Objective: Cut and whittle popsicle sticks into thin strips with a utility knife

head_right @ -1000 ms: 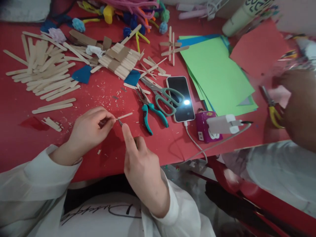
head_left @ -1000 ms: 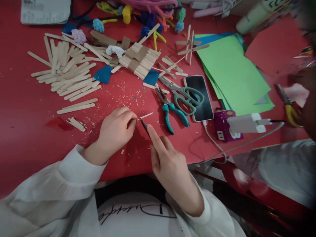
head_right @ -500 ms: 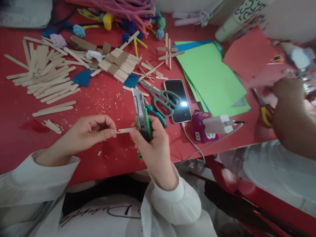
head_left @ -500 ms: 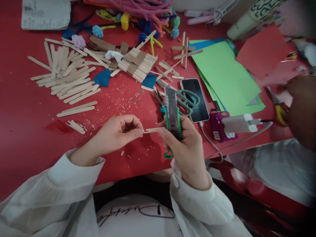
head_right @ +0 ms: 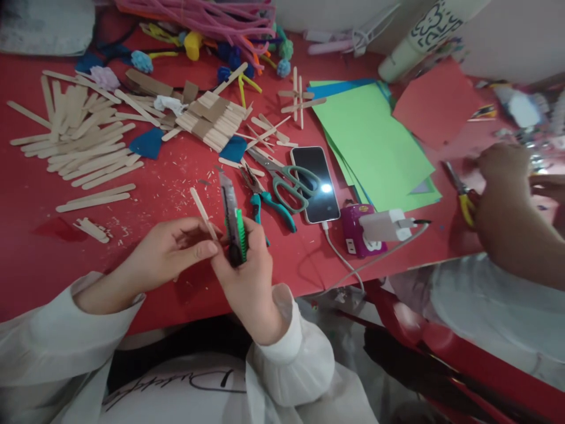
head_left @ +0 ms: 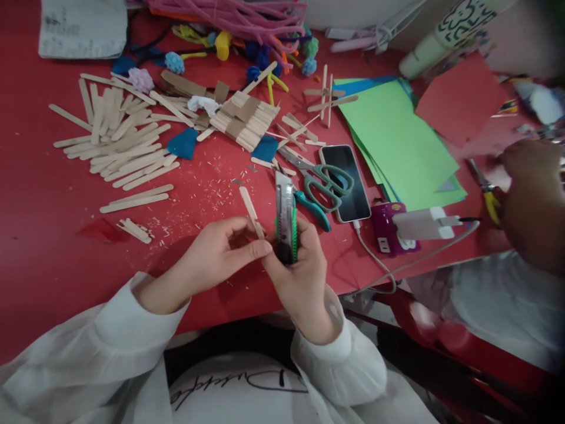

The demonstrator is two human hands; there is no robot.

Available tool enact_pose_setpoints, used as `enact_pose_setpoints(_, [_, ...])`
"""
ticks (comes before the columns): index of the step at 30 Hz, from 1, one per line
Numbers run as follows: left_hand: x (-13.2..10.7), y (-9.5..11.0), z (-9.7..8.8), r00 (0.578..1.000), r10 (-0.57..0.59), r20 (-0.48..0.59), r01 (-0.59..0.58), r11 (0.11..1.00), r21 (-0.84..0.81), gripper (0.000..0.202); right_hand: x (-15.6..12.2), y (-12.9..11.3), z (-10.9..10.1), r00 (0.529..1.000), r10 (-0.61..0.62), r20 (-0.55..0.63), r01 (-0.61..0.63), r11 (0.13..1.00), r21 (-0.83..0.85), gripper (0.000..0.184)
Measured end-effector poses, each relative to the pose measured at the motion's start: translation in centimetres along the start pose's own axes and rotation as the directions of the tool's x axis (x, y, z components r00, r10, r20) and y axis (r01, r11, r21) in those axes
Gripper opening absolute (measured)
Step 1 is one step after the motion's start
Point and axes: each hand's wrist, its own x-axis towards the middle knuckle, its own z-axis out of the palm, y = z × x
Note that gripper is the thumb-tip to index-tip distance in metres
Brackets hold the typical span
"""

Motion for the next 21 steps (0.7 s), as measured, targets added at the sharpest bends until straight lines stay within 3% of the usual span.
enact_pose_setpoints(2, [-0.1,0.0,0.0,1.000,-0.025,-0.001,0.025,0.999,0.031,0.023,-0.2,0.1,0.2,0.998,-0.030,0.060,0.029,0.999,0.034,0.036])
enact_pose_setpoints(6, [-0.4,0.4,-0.6,0.987,-0.149,0.064,0.143,0.986,0.091,0.022,0.7,-0.3,-0.4,0.995,0.052,0.086,-0.066,0.985,0.161,0.037])
enact_pose_setpoints(8, [-0.6,0.6,-0.8,0.977,-0.141,0.157,0.120,0.983,0.139,0.019,1.7,-0.5,-0.8,0.993,0.088,0.075,-0.103,0.969,0.226,0.035])
enact_pose_setpoints(11, [-0.8,0.6,-0.8,0.972,-0.085,0.219,0.042,0.980,0.193,0.012,3.2,-0.7,-1.1,0.977,0.083,0.194,-0.147,0.927,0.345,0.033])
enact_pose_setpoints(13, [-0.9,0.6,-0.8,0.978,-0.071,0.195,0.026,0.974,0.225,0.010,3.7,-0.7,-1.1,0.972,0.075,0.220,-0.154,0.919,0.364,0.032])
enact_pose_setpoints(17, [-0.7,0.5,-1.2,0.993,-0.017,0.116,-0.023,0.943,0.331,0.011,4.0,-0.1,-0.9,0.988,0.091,0.124,-0.130,0.927,0.351,0.031])
enact_pose_setpoints(21, [-0.2,0.2,-1.7,0.995,0.085,-0.043,-0.047,0.828,0.558,0.013,4.1,0.7,-0.7,0.993,0.093,0.072,-0.106,0.971,0.213,0.025])
